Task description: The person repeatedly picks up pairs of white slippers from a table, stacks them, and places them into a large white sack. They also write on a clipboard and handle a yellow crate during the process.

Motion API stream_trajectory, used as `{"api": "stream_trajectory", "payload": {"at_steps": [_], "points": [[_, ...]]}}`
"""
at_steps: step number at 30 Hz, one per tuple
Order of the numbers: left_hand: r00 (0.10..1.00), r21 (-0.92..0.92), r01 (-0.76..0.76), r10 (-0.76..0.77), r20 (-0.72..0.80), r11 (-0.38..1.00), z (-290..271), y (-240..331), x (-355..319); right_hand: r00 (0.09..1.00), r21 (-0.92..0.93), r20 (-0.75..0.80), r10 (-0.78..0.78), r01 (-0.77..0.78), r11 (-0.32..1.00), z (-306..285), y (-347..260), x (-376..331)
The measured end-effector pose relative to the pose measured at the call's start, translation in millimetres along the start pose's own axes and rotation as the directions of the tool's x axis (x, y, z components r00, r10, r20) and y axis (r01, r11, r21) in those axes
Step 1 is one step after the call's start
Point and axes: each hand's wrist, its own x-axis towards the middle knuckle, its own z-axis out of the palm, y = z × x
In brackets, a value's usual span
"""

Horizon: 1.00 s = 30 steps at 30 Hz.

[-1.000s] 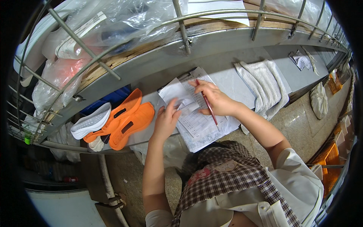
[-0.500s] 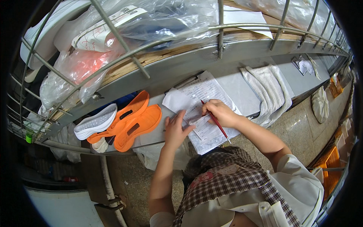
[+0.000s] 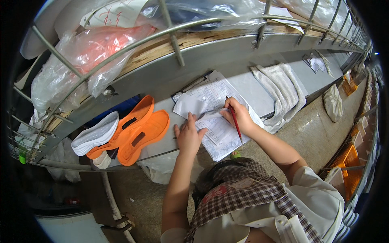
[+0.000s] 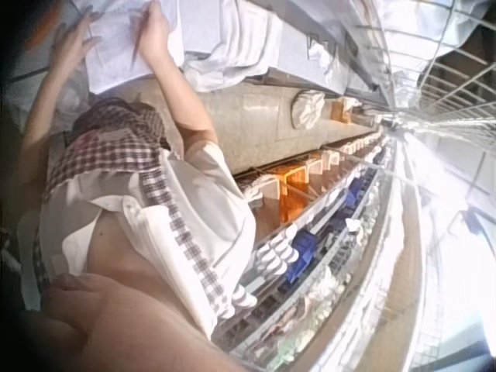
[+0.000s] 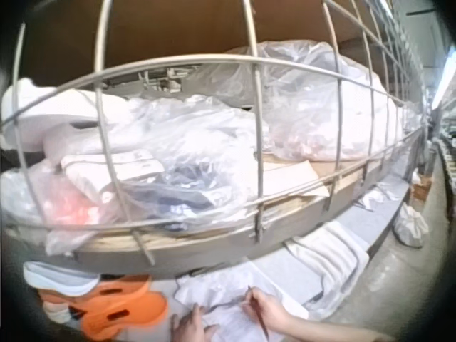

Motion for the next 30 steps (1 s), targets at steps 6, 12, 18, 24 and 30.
{"api": "stream_trajectory", "payload": {"at_steps": [6,12,18,24,30], "points": [[0.999,0.037,0.050,-0.051,0.020,0.998,0,3,0,0.983,0.018,-0.183,0.015,-0.012,1.000,-2,12,9],[0.997,-0.019,0.053,-0.052,0.056,0.998,0,2,0,0.924,0.274,-0.337,0.183,-0.090,0.957,-13,25,31],[0.960,-0.188,-0.100,0.045,-0.278,0.977,-12,14,-20,0.742,-0.026,-0.498,-0.449,0.505,0.863,-38,2,10],[0.896,-0.989,0.145,-0.420,0.145,-0.032,-22,79,-92,0.281,-0.063,0.223,-0.934,0.960,0.274,-43,-17,-49],[0.597,-0.998,0.024,-0.801,-0.039,0.066,-30,114,-162,0.333,0.278,0.492,-0.805,0.816,0.507,-52,-23,-85]]}}
